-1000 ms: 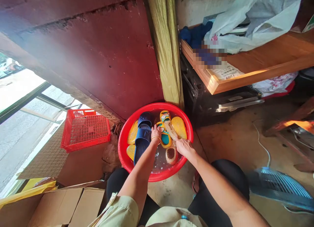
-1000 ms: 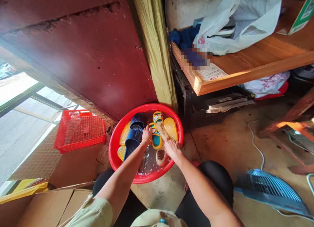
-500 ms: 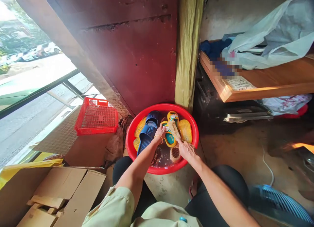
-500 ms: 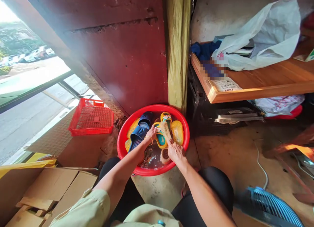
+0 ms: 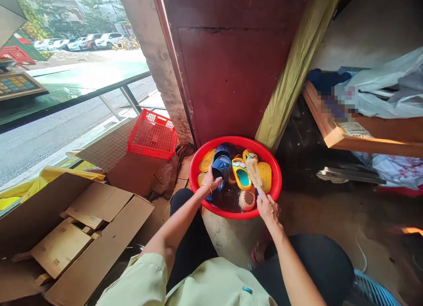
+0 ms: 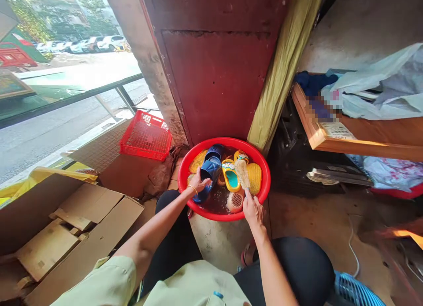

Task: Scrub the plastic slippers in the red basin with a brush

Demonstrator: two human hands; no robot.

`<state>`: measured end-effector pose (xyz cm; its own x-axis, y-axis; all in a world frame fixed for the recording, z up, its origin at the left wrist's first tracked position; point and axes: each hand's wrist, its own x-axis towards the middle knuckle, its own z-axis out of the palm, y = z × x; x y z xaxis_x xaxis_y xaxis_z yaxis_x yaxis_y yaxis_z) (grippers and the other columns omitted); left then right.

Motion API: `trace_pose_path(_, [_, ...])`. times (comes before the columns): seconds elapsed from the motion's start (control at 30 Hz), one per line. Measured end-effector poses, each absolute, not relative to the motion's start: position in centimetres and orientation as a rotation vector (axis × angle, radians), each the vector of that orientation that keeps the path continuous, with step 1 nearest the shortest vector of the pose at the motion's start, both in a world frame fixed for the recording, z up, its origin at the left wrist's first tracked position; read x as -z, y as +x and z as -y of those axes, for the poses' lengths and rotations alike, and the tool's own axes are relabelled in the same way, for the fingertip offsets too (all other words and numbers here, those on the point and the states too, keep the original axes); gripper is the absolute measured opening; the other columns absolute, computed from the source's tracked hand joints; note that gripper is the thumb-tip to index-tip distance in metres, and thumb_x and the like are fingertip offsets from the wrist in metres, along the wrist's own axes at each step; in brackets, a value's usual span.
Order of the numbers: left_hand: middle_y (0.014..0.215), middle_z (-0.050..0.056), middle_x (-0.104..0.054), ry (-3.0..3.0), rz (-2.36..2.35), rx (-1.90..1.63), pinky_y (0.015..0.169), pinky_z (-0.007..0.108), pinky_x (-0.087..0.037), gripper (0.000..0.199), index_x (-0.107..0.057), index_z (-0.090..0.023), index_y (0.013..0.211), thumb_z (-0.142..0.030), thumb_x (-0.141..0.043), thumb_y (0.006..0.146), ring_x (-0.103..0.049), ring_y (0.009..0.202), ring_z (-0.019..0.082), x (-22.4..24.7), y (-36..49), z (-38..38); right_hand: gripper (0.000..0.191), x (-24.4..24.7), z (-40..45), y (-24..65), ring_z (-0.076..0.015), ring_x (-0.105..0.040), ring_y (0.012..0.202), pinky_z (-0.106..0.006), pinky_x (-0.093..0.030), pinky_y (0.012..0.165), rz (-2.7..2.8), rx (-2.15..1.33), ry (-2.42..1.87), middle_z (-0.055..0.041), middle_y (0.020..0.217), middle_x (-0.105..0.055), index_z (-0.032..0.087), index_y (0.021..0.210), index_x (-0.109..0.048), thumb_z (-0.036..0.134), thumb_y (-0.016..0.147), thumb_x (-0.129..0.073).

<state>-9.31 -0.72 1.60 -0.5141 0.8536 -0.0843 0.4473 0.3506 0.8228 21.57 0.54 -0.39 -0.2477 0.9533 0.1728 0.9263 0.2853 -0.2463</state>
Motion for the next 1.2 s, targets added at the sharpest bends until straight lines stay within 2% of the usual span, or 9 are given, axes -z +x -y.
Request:
trace_pose_path(0.1, [0.158,0.017,-0.041,1.352,-2.071,-0.927,0.119,0.041,-0.033,0.087,-0.026,-0.017,0.159,-0.027,-0.068,0.082,-0.04,0.146,0.031,-0.1,-6.4,1.9,0.048,0.7,0.9,21.4,-0.0219,-0.073,0.093,-0.03,-0.056,0.083,2.174,-0.25,-1.519,-0.0115,0.112,-0.076,0.021,0.142,-0.061,0.03,0.099,-0.042])
trace_pose_path(0.27, [0.158,0.011,-0.044,1.492,-1.859,-0.953,0.115,0.035,-0.04,0.09,-0.026,-0.02,0.161,-0.011,-0.061,0.079,-0.047,0.142,0.025,-0.1,-5.2,2.4,0.053,-0.7,3.8,18.8,-0.0234,-0.067,0.117,-0.032,-0.054,0.098,2.12,-0.32,-1.27,-0.014,0.131,-0.069,0.013,0.147,-0.054,0.032,0.1,-0.035])
trace_pose_path(0.4, [0.128,0.008,-0.07,1.488,-1.854,-0.797,0.097,0.032,-0.054,0.067,-0.053,-0.023,0.146,-0.01,-0.061,0.081,-0.068,0.114,0.023,-1.7,-8.2,2.1,0.051,-2.5,5.8,16.0,-0.0222,-0.07,0.109,-0.03,-0.055,0.09,2.411,-0.31,-1.456,-0.0102,0.124,-0.073,0.024,0.149,-0.053,0.031,0.1,-0.039])
trace_pose_path(0.5, [0.118,0.01,-0.074,1.454,-1.981,-0.764,0.102,0.038,-0.052,0.044,-0.069,-0.021,0.127,-0.014,-0.061,0.085,-0.068,0.113,0.027,-2.9,-11.4,1.4,0.05,-3.9,6.1,14.9,-0.0225,-0.072,0.103,-0.032,-0.055,0.086,2.609,-0.293,-1.618,-0.0078,0.117,-0.075,0.033,0.15,-0.051,0.032,0.1,-0.043])
trace_pose_path(0.63, [0.153,0.018,-0.048,1.329,-2.295,-0.74,0.118,0.044,-0.036,0.06,-0.051,-0.018,0.147,-0.018,-0.061,0.088,-0.045,0.142,0.031,-2.8,-14.8,0.6,0.052,-4.8,5.6,14.2,-0.0233,-0.072,0.102,-0.033,-0.053,0.086,2.709,-0.306,-1.674,-0.0079,0.113,-0.076,0.036,0.152,-0.048,0.031,0.1,-0.044])
trace_pose_path(0.77, [0.166,0.019,-0.021,1.388,-2.422,-0.482,0.119,0.043,-0.031,0.079,-0.034,-0.019,0.157,-0.02,-0.067,0.085,-0.025,0.153,0.034,-0.8,-15.7,-0.7,0.051,-4.1,5.0,13.7,-0.0244,-0.073,0.101,-0.032,-0.054,0.084,2.758,-0.366,-1.686,-0.0095,0.112,-0.077,0.034,0.152,-0.049,0.029,0.101,-0.042])
trace_pose_path(0.9, [0.168,0.02,-0.012,1.383,-2.462,-0.337,0.115,0.047,-0.035,0.089,-0.022,-0.022,0.161,-0.026,-0.069,0.085,-0.028,0.15,0.037,1.1,-15.3,-3.2,0.049,-3.0,4.2,13.6,-0.0244,-0.073,0.1,-0.03,-0.054,0.079,2.763,-0.425,-1.702,-0.0097,0.114,-0.077,0.033,0.149,-0.052,0.031,0.102,-0.042])
trace_pose_path(1.07, [0.156,0.023,-0.036,1.291,-2.468,-0.218,0.102,0.045,-0.043,0.082,-0.032,-0.022,0.155,-0.029,-0.07,0.082,-0.043,0.136,0.037,1.2,-15.2,-5.9,0.049,-2.3,3.5,13.8,-0.0241,-0.074,0.098,-0.027,-0.054,0.071,2.752,-0.518,-1.669,-0.0079,0.118,-0.076,0.035,0.149,-0.052,0.031,0.101,-0.044])
trace_pose_path(1.2, [0.144,0.019,-0.046,1.369,-2.485,-0.282,0.105,0.053,-0.039,0.076,-0.041,-0.025,0.148,-0.038,-0.071,0.079,-0.042,0.133,0.038,-1.1,-15.6,-6.7,0.051,-2.3,2.5,14.6,-0.0239,-0.074,0.098,-0.027,-0.055,0.069,2.67,-0.666,-1.619,-0.0062,0.122,-0.075,0.034,0.149,-0.053,0.033,0.099,-0.045])
